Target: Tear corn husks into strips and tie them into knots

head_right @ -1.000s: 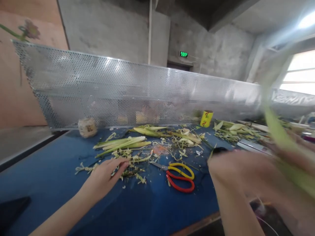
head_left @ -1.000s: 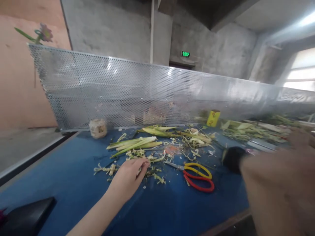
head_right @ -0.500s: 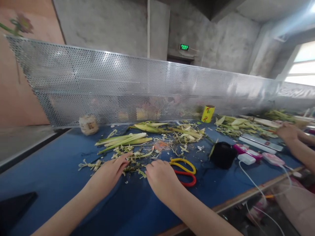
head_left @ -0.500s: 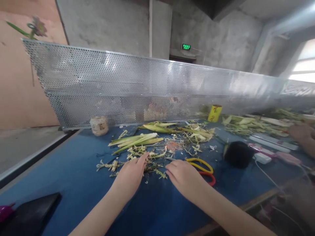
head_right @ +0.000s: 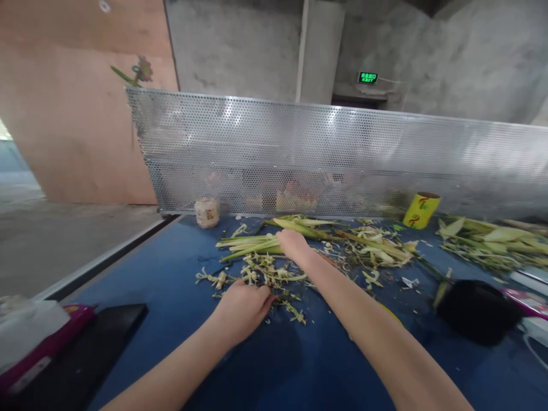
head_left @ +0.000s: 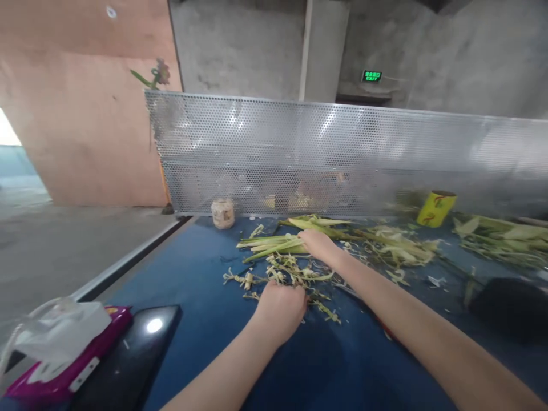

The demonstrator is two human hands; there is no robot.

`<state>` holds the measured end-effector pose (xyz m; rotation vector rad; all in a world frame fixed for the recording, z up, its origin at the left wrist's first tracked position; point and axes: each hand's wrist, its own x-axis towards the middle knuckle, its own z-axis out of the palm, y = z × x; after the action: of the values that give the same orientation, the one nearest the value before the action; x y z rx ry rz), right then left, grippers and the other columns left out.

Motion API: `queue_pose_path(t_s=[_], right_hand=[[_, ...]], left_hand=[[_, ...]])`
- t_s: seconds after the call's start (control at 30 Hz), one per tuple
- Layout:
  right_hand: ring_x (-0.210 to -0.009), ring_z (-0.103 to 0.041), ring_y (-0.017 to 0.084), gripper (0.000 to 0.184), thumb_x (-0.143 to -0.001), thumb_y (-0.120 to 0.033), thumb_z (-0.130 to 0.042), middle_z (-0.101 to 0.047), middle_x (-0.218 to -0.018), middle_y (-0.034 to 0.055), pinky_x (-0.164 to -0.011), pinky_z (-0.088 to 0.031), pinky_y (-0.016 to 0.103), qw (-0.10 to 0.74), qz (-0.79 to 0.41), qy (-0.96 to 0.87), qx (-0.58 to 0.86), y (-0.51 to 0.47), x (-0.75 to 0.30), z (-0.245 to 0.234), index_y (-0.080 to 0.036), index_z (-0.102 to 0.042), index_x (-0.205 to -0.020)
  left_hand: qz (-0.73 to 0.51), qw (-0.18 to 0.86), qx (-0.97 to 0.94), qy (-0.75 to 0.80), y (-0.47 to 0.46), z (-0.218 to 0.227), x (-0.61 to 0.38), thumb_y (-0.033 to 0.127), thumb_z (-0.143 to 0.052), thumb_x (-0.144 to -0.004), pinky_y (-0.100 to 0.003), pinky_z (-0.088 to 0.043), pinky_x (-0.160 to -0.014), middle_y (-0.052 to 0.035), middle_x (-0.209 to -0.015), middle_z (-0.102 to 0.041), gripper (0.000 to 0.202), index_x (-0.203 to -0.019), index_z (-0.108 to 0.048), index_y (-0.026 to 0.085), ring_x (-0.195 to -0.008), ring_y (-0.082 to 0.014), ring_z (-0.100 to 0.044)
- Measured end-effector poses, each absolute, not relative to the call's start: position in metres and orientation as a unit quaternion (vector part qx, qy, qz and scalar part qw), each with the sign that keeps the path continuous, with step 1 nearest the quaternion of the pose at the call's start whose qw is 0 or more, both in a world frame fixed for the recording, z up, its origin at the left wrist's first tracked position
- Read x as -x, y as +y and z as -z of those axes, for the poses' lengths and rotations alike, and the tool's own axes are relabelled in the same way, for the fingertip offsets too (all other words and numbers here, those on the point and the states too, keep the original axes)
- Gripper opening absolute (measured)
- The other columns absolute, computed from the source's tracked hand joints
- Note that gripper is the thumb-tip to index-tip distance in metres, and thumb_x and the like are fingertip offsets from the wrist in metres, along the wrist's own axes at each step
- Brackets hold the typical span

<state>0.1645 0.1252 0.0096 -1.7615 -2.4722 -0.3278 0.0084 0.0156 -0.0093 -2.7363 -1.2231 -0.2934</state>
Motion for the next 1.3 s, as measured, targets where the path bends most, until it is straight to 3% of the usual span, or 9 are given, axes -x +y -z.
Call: queue_pose_path(t_s=[0.17, 0.33, 0.47, 0.63, 0.77, 0.9, 1.07, 1.17, 1.3], right_hand=[[-0.093, -0.057, 0.018, 0.028, -0.086, -0.029, -0.050, -0.056, -0.110, 0.0082, -0.079, -0.048, 0.039, 0.020, 0.180, -0.823, 0.539, 0.157, -0.155, 0.009, -0.014, -0.053, -0.109], [-0.087, -0.058, 0.022, 0.023, -0.080, -0.004, -0.045, -0.065, -0.083, 0.0116, -0.073, -0.045, 0.032, 0.078, 0.230, -0.811, 0.532, 0.158, -0.167, -0.007, -0.013, -0.066, -0.083], [-0.096, -0.055, 0.024, 0.036, -0.082, -0.006, -0.038, -0.063, -0.099, 0.0135, -0.076, -0.045, 0.034, 0.194, 0.263, -0.781, 0.533, 0.140, -0.188, -0.027, -0.013, -0.056, -0.112], [-0.095, -0.058, 0.024, 0.025, -0.083, -0.018, -0.040, -0.064, -0.098, 0.0135, -0.083, -0.044, 0.037, 0.344, 0.268, -0.713, 0.550, 0.094, -0.207, -0.028, -0.013, -0.061, -0.094], [-0.074, -0.065, 0.022, 0.019, -0.076, -0.030, -0.053, -0.069, -0.079, 0.0083, -0.065, -0.051, 0.033, 0.520, 0.047, -0.658, 0.543, 0.077, -0.207, -0.021, -0.016, -0.064, -0.080], [-0.069, -0.065, 0.020, 0.020, -0.074, -0.032, -0.055, -0.069, -0.073, 0.0066, -0.065, -0.052, 0.032, 0.526, 0.015, -0.674, 0.518, 0.075, -0.196, -0.021, -0.015, -0.065, -0.078], [-0.092, -0.061, 0.020, 0.019, -0.079, -0.019, -0.046, -0.066, -0.092, 0.0072, -0.083, -0.047, 0.036, 0.482, 0.075, -0.766, 0.419, 0.046, -0.172, -0.023, -0.020, -0.065, -0.078], [-0.091, -0.060, 0.018, 0.020, -0.083, -0.017, -0.044, -0.065, -0.096, 0.0058, -0.083, -0.048, 0.035, 0.407, 0.053, -0.833, 0.370, 0.025, -0.159, -0.019, -0.022, -0.064, -0.085], [-0.088, -0.062, 0.016, 0.014, -0.080, -0.017, -0.049, -0.064, -0.091, 0.0042, -0.080, -0.051, 0.033, 0.440, -0.089, -0.813, 0.371, 0.015, -0.154, -0.012, -0.022, -0.056, -0.090]], left_hand=[[0.134, 0.070, 0.905, -0.398, 0.020, 0.014, -0.003, 0.018, -0.041, -0.082, -0.041, -0.046, -0.064, -0.0155, -0.061, -0.066, 0.024, -0.076, -0.063, 0.008, -0.060, -0.0267, -0.065], [0.171, 0.056, 0.908, -0.378, 0.019, 0.017, -0.004, 0.013, -0.044, -0.079, -0.042, -0.045, -0.066, -0.0141, -0.061, -0.066, 0.021, -0.071, -0.062, 0.008, -0.058, -0.0253, -0.065], [0.195, 0.055, 0.914, -0.351, 0.011, 0.010, -0.004, 0.017, -0.038, -0.083, -0.039, -0.044, -0.063, -0.0108, -0.060, -0.065, 0.026, -0.071, -0.061, 0.011, -0.058, -0.0235, -0.063], [0.255, 0.019, 0.925, -0.280, -0.002, -0.007, 0.002, 0.026, -0.036, -0.077, -0.033, -0.041, -0.054, -0.0047, -0.057, -0.062, 0.026, -0.069, -0.059, 0.016, -0.053, -0.0198, -0.060], [0.245, -0.081, 0.899, -0.354, 0.002, -0.009, 0.006, 0.025, -0.046, -0.066, -0.036, -0.042, -0.056, -0.0082, -0.058, -0.063, 0.015, -0.060, -0.057, 0.016, -0.057, -0.0256, -0.061], [0.298, -0.141, 0.841, -0.429, 0.016, -0.004, 0.008, 0.022, -0.043, -0.072, -0.037, -0.044, -0.058, -0.0099, -0.057, -0.062, 0.018, -0.062, -0.056, 0.015, -0.060, -0.0263, -0.061], [0.410, -0.266, 0.739, -0.464, 0.026, -0.006, 0.010, 0.045, -0.019, -0.088, -0.025, -0.045, -0.050, -0.0084, -0.077, -0.063, 0.043, -0.101, -0.046, 0.014, -0.063, -0.0160, -0.062], [0.461, -0.346, 0.689, -0.439, 0.027, -0.007, 0.008, 0.056, -0.039, -0.079, -0.023, -0.045, -0.051, -0.0063, -0.081, -0.060, 0.051, -0.107, -0.041, 0.013, -0.066, -0.0135, -0.060], [0.506, -0.478, 0.613, -0.375, 0.028, -0.007, 0.003, 0.038, -0.072, -0.058, -0.023, -0.043, -0.054, 0.0023, -0.067, -0.054, 0.059, -0.104, -0.044, 0.014, -0.058, -0.0101, -0.053]])
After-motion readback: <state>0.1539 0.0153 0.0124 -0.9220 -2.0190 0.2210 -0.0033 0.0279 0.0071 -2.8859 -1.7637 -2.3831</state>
